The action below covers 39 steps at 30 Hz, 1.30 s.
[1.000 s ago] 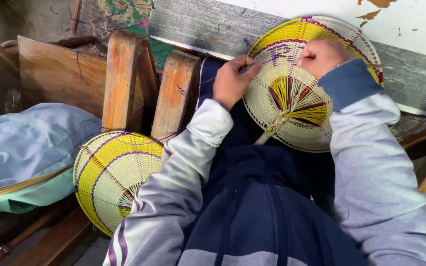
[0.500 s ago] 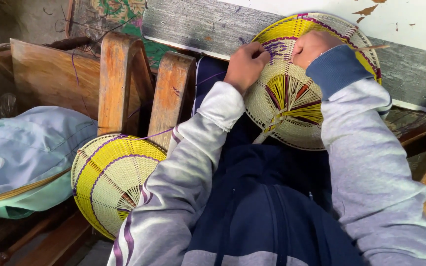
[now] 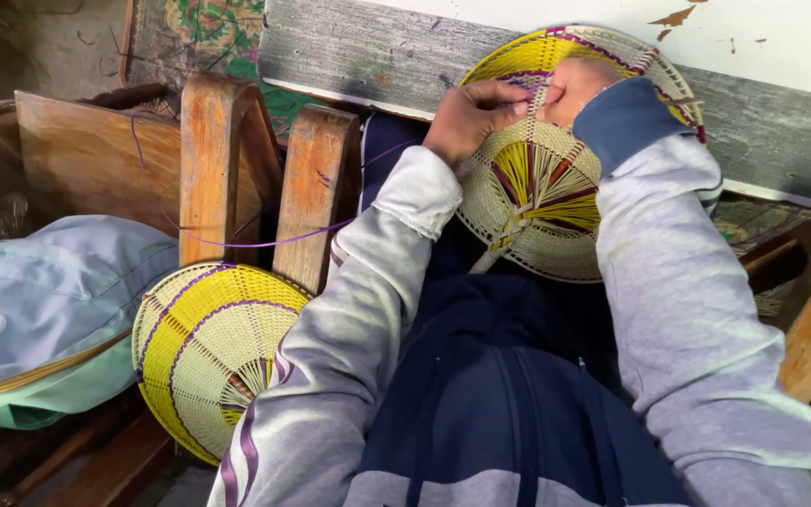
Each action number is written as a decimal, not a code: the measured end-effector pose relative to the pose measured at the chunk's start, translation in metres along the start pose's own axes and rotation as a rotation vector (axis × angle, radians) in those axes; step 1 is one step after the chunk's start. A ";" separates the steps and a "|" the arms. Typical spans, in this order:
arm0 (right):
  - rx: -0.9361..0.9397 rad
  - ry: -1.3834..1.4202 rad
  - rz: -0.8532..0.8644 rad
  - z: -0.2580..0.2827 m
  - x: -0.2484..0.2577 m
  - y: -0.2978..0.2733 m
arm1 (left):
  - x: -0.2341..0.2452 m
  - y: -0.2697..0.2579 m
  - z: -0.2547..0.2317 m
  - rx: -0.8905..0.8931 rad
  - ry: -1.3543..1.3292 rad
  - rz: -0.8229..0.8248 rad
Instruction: Weaving a decorative pattern onto a traditional circular fan using purple thread and a needle.
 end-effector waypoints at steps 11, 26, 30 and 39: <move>-0.039 0.197 0.167 0.004 0.009 0.005 | -0.004 0.006 -0.031 0.197 0.234 -0.145; -0.087 0.309 0.126 0.006 0.010 -0.002 | -0.018 -0.005 -0.057 0.427 0.862 -0.184; -0.097 0.282 0.126 0.006 0.010 -0.002 | -0.016 0.002 -0.043 0.440 0.937 -0.195; -0.077 0.280 0.115 0.005 0.011 -0.004 | -0.026 0.003 -0.037 0.449 0.998 -0.246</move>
Point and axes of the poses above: each hand's wrist, its own y-axis towards the middle knuckle, its own x-axis out of the back of the hand, z = x × y, the point moved 2 cm from there along y, towards the middle knuckle, and after that the axes turned 5 degrees about y, right-handed, at the moved point
